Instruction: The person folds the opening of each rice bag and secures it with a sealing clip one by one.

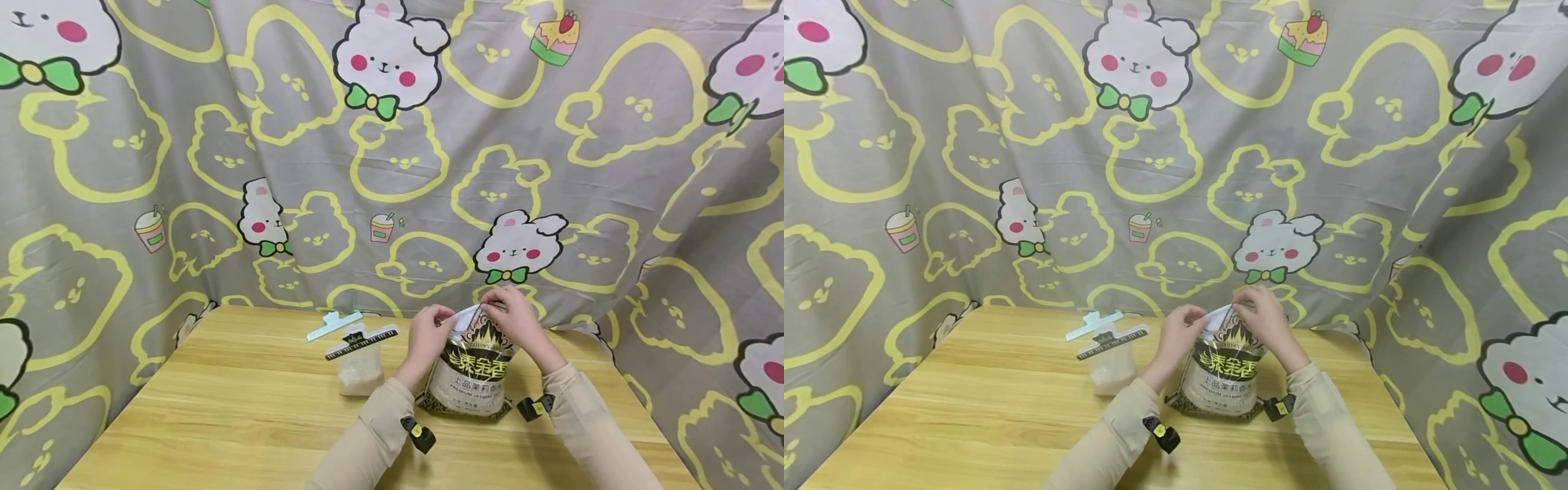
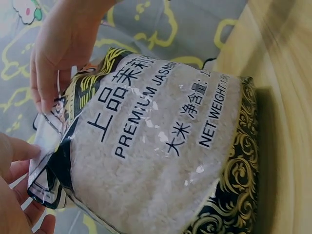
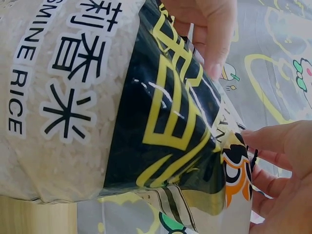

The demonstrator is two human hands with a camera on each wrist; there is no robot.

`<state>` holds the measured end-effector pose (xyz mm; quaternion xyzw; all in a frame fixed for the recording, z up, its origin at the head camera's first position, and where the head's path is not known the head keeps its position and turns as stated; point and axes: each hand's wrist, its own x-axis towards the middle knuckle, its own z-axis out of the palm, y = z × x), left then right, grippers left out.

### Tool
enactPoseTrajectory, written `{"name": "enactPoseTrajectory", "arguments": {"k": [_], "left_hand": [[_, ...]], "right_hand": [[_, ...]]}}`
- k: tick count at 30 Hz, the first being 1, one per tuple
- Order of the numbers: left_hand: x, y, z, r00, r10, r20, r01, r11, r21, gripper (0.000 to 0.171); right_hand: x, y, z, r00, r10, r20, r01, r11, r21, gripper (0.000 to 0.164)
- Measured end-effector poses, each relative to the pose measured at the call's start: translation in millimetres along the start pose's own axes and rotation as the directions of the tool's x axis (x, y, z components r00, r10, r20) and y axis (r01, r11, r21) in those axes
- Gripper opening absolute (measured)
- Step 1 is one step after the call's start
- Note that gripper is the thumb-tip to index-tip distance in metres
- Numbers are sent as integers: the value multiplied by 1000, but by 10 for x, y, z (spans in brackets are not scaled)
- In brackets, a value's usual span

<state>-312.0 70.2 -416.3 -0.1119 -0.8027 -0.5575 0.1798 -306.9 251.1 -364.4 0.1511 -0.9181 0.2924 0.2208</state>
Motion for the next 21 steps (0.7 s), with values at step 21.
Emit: {"name": "enactPoseTrajectory", "arguments": {"k": [21], "left_hand": [[118,181,126,997,78,16,-80,982,169,11]], "right_hand": [[-8,-3,-3,1000,4,-2,-4,1000,-7,7]]}}
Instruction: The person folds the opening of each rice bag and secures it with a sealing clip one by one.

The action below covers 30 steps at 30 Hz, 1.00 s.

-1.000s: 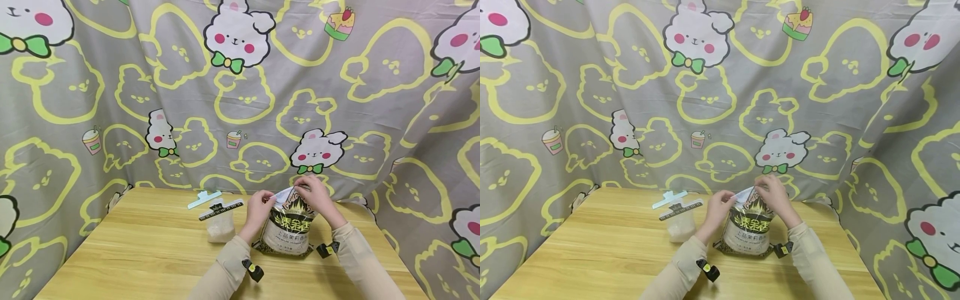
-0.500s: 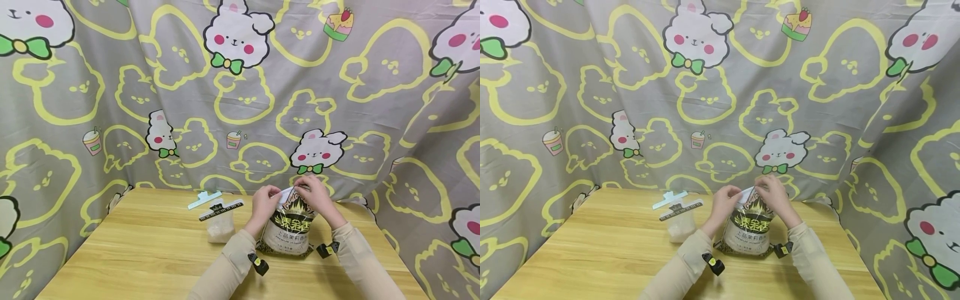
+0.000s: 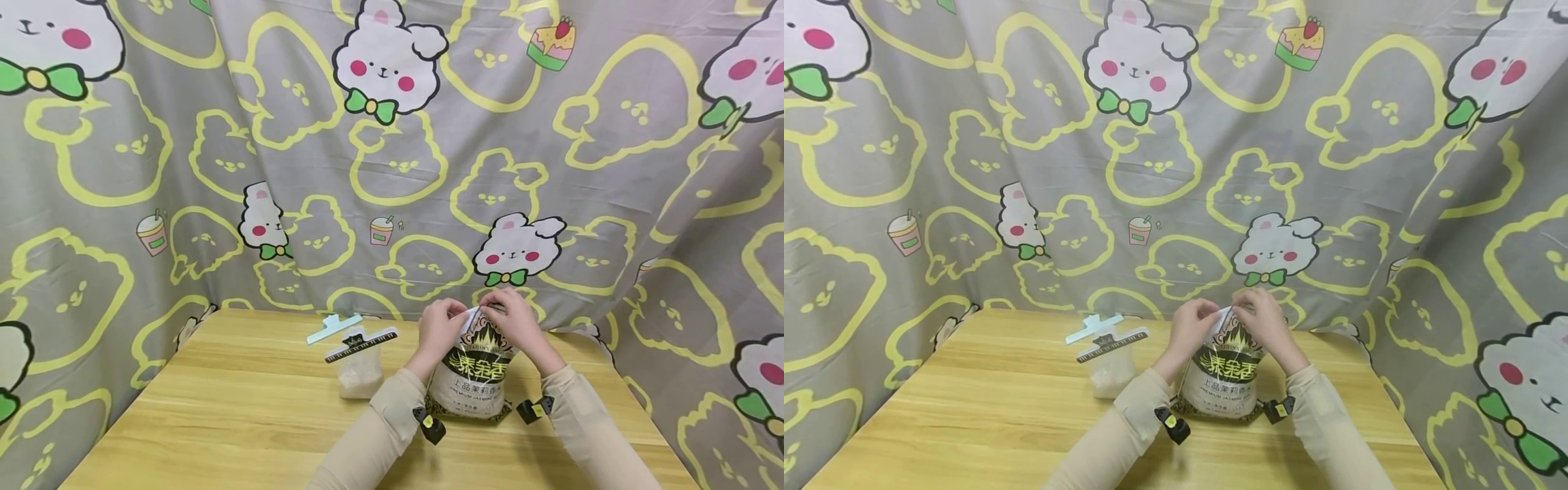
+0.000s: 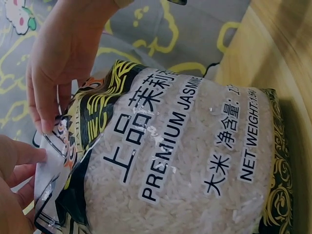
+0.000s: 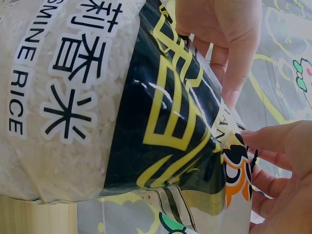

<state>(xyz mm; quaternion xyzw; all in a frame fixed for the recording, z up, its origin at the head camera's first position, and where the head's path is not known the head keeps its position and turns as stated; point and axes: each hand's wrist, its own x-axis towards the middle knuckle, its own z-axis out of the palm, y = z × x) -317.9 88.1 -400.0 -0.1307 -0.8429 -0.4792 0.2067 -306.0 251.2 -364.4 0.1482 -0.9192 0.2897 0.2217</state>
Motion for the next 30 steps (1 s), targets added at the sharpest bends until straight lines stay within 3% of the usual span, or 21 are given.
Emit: {"name": "enactPoseTrajectory", "arguments": {"k": [14,30], "left_hand": [[35,117,15,999,0,39,-2,999,32,12],[33,63,14,998,-15,58,12,999,50,15]], "right_hand": [[4,17,14,1000,-23,-13,23,1000,-3,6],[9,27,15,1000,-26,-11,26,1000,-7,6]]}}
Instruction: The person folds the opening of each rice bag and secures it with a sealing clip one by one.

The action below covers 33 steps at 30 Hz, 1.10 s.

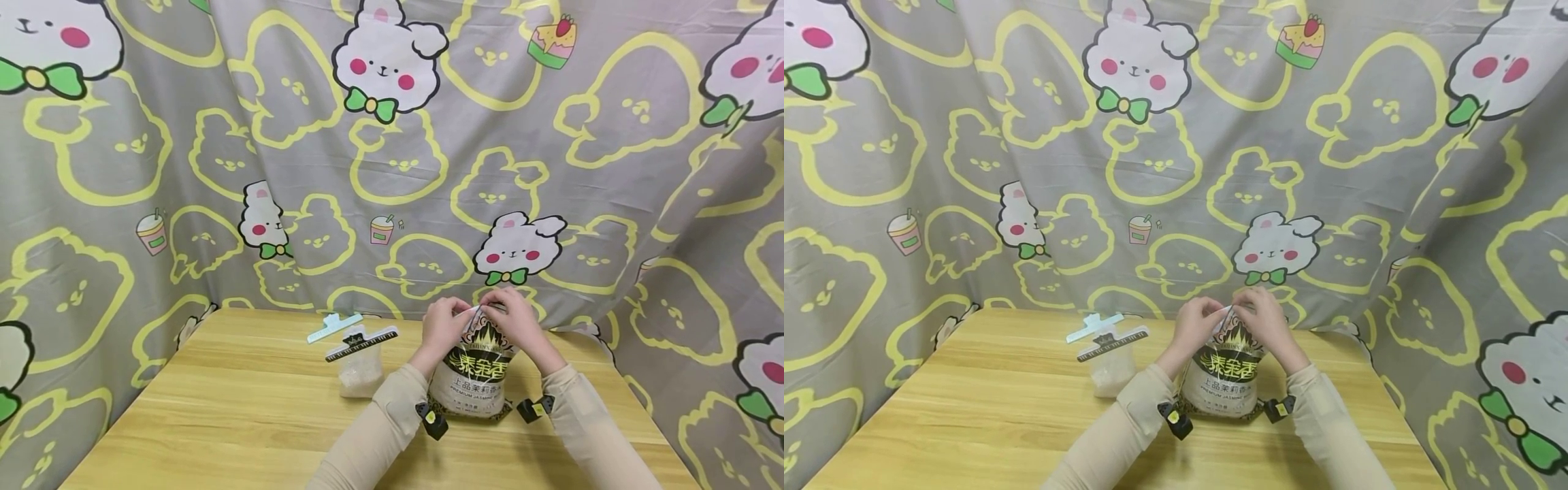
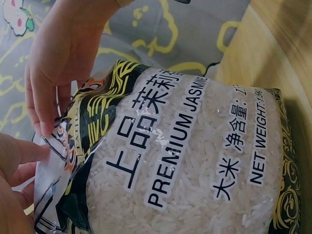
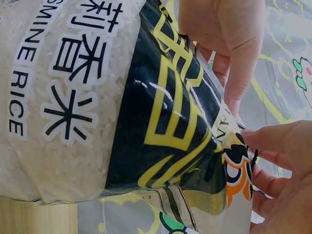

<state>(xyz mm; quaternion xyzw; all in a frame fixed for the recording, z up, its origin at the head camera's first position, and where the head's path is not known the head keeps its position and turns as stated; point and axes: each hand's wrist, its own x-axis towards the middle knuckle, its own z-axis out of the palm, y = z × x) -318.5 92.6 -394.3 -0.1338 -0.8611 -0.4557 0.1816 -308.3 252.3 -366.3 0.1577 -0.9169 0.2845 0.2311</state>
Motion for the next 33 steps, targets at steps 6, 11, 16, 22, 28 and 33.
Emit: {"name": "enactPoseTrajectory", "arguments": {"k": [6,11,16,22,28,33], "left_hand": [[-5,-55,13,1000,-6,-6,6,1000,1,15],[-14,-96,23,1000,-14,-16,14,1000,-7,15],[-23,-132,28,1000,-11,-13,11,1000,-27,14],[-31,-199,32,1000,-17,-8,17,998,-53,14],[-74,-252,15,999,-43,-14,42,996,-77,13],[-125,-277,-10,998,-55,-29,53,995,-87,14]], "right_hand": [[-3,5,-3,1000,9,3,-9,1000,1,6],[-8,-4,-9,1000,21,6,-21,1000,3,6],[-16,-10,-8,1000,24,6,-24,1000,4,7],[-21,-13,-4,1000,24,-3,-24,1000,10,7],[-18,-5,-4,1000,15,-4,-15,1000,14,7],[-13,8,-4,1000,20,1,-20,1000,7,8]]}}
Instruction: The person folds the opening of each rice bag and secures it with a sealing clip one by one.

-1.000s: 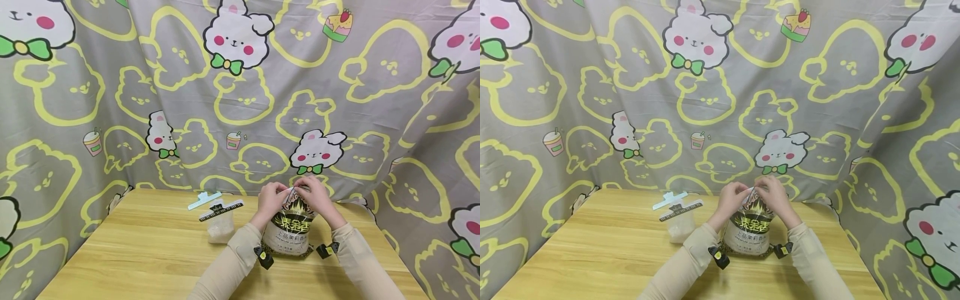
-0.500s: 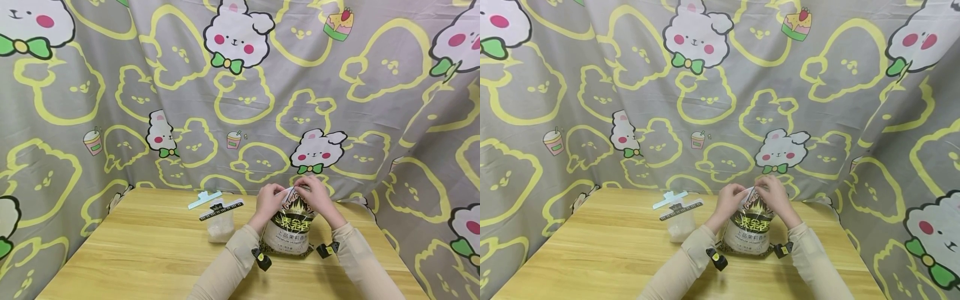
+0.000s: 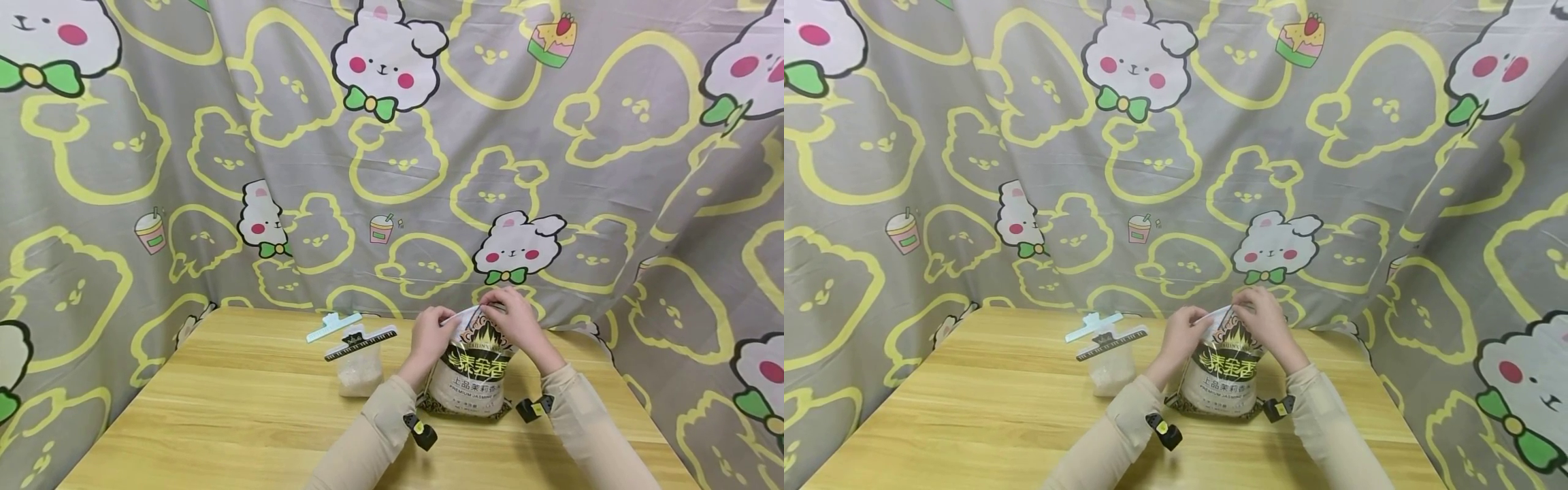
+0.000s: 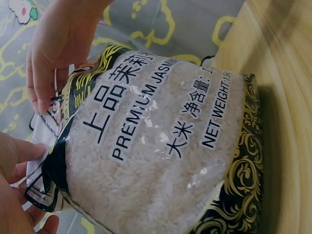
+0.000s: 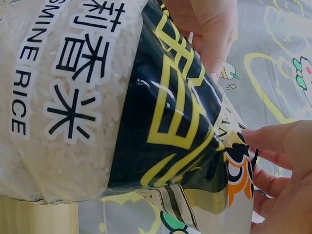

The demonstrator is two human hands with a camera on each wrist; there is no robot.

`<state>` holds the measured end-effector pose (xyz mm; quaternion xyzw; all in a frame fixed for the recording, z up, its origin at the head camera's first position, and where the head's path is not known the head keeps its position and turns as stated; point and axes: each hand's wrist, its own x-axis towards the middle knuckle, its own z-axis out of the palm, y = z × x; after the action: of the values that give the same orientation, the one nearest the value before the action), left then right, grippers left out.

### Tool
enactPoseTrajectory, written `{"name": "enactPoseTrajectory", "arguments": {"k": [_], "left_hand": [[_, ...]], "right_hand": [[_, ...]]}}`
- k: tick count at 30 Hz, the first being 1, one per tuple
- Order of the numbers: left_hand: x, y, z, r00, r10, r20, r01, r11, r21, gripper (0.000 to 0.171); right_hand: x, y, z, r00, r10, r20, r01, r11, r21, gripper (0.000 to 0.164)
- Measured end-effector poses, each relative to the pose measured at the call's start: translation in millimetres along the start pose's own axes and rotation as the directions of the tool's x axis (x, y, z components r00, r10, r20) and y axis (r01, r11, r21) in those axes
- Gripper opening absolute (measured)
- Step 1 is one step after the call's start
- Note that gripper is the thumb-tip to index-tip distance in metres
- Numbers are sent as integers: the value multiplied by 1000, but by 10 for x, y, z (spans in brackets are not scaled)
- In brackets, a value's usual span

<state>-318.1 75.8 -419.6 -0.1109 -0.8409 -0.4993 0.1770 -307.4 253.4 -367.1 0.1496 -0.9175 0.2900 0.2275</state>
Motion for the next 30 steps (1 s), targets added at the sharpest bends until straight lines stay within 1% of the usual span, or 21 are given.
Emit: {"name": "enactPoseTrajectory", "arguments": {"k": [4,5,10,15,22,26,30], "left_hand": [[-23,-33,-8,1000,-8,-11,8,1000,-15,14],[-29,-42,-9,1000,-23,-7,23,999,-24,14],[-62,-77,-33,998,-62,-12,61,996,-65,12],[-110,-107,-60,998,-64,-24,62,993,-97,10],[-167,-131,-89,994,-103,-24,98,983,-153,11],[-179,-159,-110,994,-106,-31,100,983,-155,11],[-179,-209,-123,995,-85,-43,79,988,-133,10]], "right_hand": [[0,-2,4,1000,4,1,-4,1000,0,7],[0,-4,4,1000,4,0,-4,1000,1,7],[-4,-10,1,1000,7,2,-7,1000,6,6],[-10,-10,2,1000,12,2,-12,1000,4,6],[-12,1,8,1000,7,3,-7,1000,0,6],[-18,3,13,1000,9,3,-9,1000,4,5],[-19,6,18,1000,7,-3,-7,1000,7,5]]}}
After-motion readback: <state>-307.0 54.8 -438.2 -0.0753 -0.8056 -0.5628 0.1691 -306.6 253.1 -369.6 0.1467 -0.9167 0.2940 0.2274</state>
